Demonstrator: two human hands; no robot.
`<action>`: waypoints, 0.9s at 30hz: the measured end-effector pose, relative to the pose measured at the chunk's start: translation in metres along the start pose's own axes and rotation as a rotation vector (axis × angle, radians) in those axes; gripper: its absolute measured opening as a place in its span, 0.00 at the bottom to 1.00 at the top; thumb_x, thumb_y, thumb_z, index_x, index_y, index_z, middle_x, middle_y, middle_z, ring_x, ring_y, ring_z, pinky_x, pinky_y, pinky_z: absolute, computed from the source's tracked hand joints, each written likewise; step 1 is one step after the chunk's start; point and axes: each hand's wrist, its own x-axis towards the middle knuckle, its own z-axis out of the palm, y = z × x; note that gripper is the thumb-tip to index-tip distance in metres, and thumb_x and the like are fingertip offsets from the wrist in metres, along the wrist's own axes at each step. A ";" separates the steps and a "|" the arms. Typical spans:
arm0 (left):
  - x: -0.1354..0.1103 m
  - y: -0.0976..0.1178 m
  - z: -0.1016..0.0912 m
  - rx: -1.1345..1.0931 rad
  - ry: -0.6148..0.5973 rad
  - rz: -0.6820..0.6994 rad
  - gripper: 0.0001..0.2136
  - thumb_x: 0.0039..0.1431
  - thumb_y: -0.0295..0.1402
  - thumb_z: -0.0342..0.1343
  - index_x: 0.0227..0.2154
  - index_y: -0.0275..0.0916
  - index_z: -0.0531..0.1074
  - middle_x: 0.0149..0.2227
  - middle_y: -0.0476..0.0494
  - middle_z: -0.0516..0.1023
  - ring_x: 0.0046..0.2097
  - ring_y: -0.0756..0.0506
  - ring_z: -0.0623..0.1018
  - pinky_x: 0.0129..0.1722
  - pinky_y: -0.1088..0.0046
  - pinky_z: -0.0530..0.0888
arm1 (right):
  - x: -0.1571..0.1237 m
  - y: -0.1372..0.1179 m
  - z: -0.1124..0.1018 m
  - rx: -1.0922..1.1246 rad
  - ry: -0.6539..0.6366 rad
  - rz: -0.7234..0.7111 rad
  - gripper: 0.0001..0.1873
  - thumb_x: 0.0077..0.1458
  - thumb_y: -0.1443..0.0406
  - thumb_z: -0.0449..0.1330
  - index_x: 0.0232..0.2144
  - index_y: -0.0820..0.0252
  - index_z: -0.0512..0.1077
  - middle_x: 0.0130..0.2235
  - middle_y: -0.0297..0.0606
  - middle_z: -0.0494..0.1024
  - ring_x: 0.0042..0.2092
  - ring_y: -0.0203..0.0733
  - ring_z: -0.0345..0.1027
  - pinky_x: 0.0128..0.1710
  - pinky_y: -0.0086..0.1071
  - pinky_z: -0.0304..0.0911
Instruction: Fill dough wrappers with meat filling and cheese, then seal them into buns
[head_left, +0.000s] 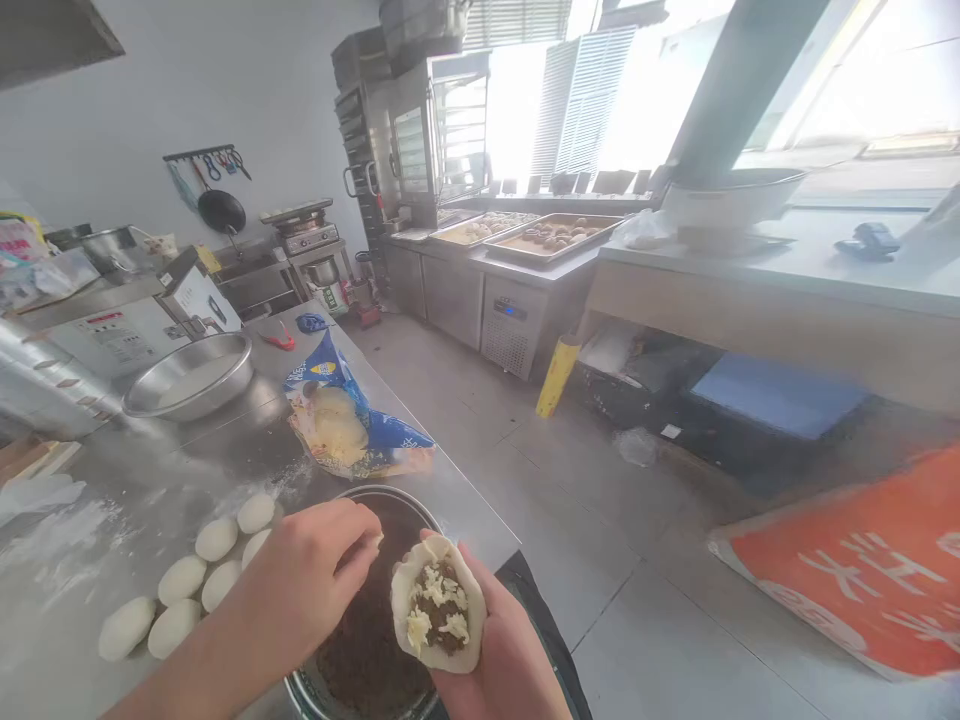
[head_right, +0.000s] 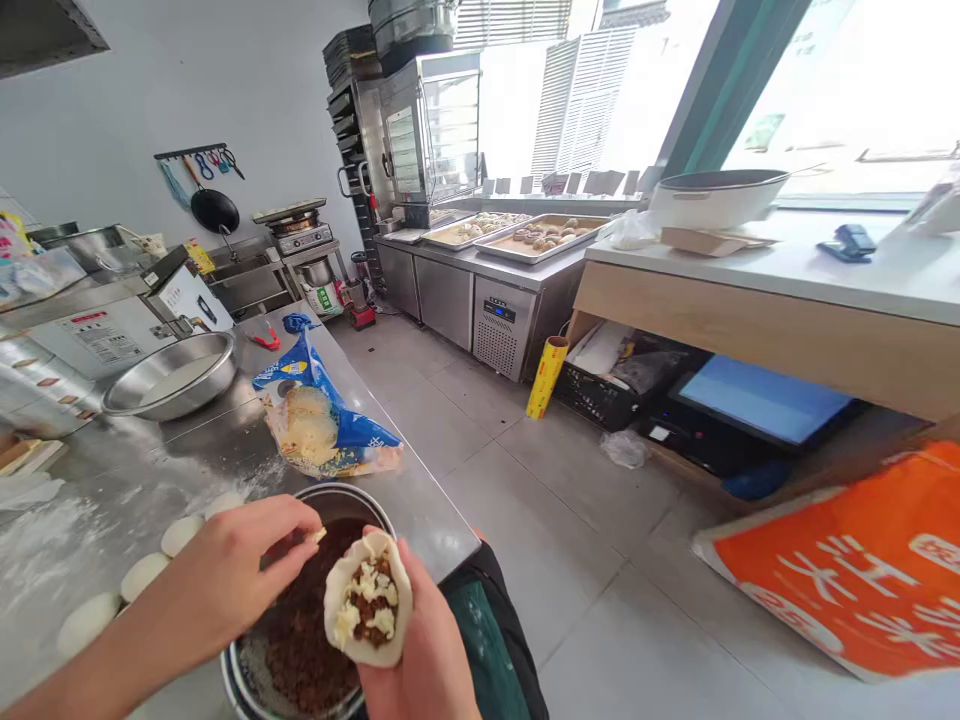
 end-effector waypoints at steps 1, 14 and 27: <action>-0.003 0.009 -0.003 -0.040 0.080 0.075 0.06 0.71 0.31 0.52 0.40 0.45 0.74 0.39 0.50 0.79 0.39 0.48 0.79 0.40 0.71 0.74 | 0.003 0.004 -0.001 0.020 -0.012 -0.002 0.25 0.47 0.54 0.76 0.45 0.60 0.80 0.35 0.37 0.83 0.29 0.40 0.71 0.27 0.33 0.64; -0.024 0.024 -0.010 -0.031 0.076 0.416 0.15 0.66 0.25 0.59 0.53 0.45 0.73 0.46 0.45 0.80 0.45 0.46 0.79 0.43 0.71 0.80 | 0.020 0.027 -0.009 0.169 -0.113 0.117 0.19 0.51 0.55 0.74 0.42 0.58 0.79 0.29 0.34 0.78 0.29 0.38 0.69 0.25 0.29 0.56; -0.017 0.016 0.008 -0.012 0.223 0.394 0.19 0.69 0.21 0.51 0.58 0.44 0.71 0.49 0.41 0.81 0.48 0.46 0.80 0.46 0.71 0.81 | 0.024 0.035 -0.012 0.173 -0.124 0.110 0.25 0.47 0.52 0.76 0.43 0.59 0.79 0.36 0.37 0.82 0.30 0.38 0.71 0.28 0.30 0.63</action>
